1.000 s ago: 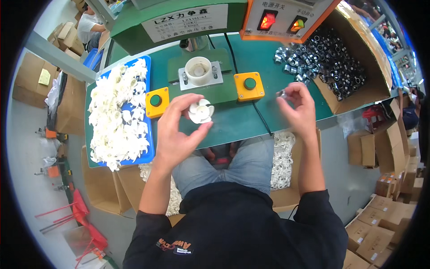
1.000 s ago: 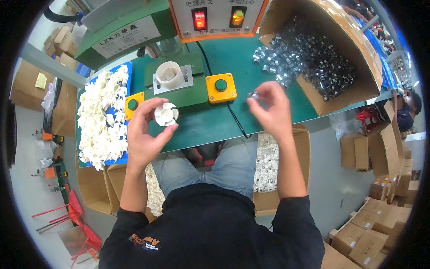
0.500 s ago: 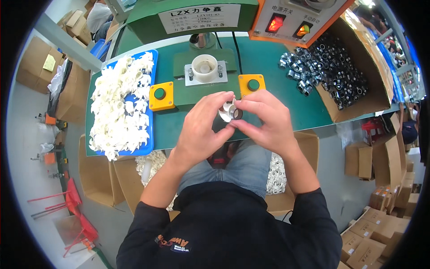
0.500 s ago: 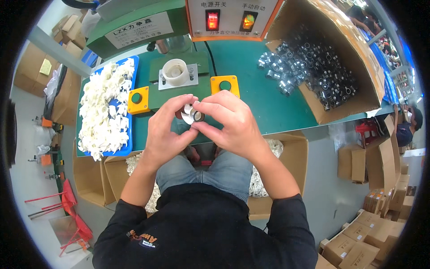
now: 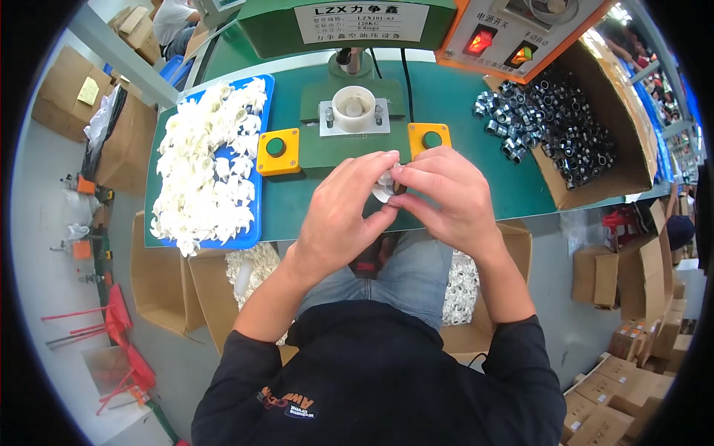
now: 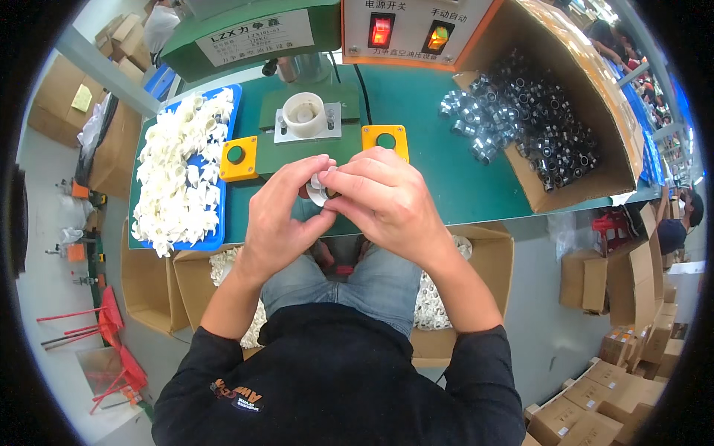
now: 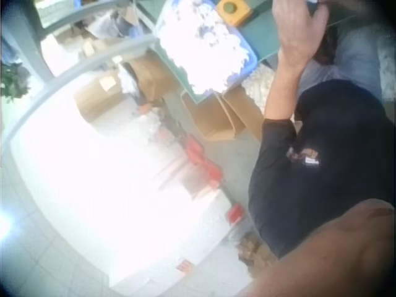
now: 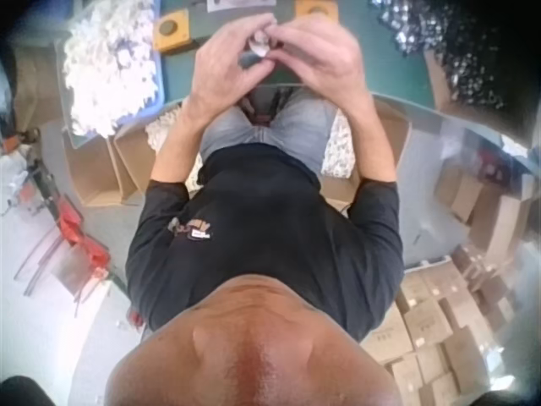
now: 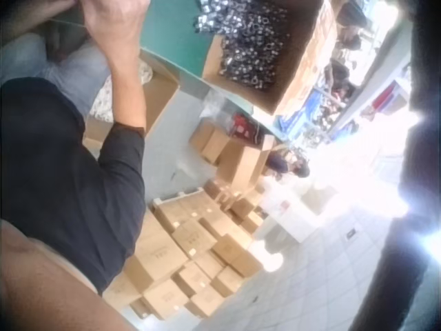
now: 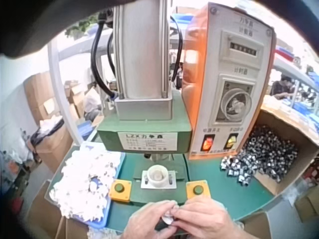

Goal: The person fits a metal ring into a plastic impeller by hand, places the assembled component into a press machine, presses buttons to press the parts together, and removes the finished piece.

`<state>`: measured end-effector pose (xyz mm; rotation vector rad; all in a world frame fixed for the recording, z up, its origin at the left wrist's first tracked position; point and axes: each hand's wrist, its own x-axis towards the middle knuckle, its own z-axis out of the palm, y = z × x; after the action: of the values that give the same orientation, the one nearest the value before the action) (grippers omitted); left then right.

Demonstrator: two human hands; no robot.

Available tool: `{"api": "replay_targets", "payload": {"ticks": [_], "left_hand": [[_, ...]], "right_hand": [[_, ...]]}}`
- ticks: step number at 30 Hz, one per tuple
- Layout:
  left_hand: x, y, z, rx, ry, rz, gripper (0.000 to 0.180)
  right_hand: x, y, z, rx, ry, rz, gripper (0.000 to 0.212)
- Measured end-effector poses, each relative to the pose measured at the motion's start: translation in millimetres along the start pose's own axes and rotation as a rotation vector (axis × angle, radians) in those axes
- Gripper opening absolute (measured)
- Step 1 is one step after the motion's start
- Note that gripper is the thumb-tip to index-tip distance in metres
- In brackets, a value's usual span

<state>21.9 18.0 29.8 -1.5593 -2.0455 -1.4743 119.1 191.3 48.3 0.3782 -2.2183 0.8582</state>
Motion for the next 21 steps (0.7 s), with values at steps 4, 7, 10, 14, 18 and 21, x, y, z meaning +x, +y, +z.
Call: {"api": "replay_targets", "payload": {"ticks": [4, 7, 10, 14, 18, 21], "left_hand": [[-2.9, -0.6, 3.2, -0.011, -0.014, -0.027, 0.067], [-3.5, -1.3, 3.9, -0.006, -0.028, -0.036, 0.07], [-1.2, -3.2, 4.8, -0.001, -0.029, -0.031, 0.073], [2.0, -13.8, 2.2, -0.005, 0.028, -0.078, 0.074], [22.7, -40.1, -20.9, 0.034, 0.156, -0.316, 0.069], [42.9, -53.5, -27.9, 0.03, 0.205, -0.37, 0.071]], "right_hand": [[-1.6, 0.6, -1.6, -0.012, -0.067, 0.017, 0.039], [-0.3, -0.2, -3.7, -0.036, -0.122, 0.025, 0.043], [4.6, 0.0, -6.9, -0.051, -0.162, 0.028, 0.046], [9.5, -0.1, -8.0, -0.1, -0.081, 0.061, 0.047], [-0.2, 10.0, -12.9, -0.148, 0.134, 0.145, 0.047], [-15.8, 11.1, -17.6, -0.116, 0.149, 0.222, 0.041]]}}
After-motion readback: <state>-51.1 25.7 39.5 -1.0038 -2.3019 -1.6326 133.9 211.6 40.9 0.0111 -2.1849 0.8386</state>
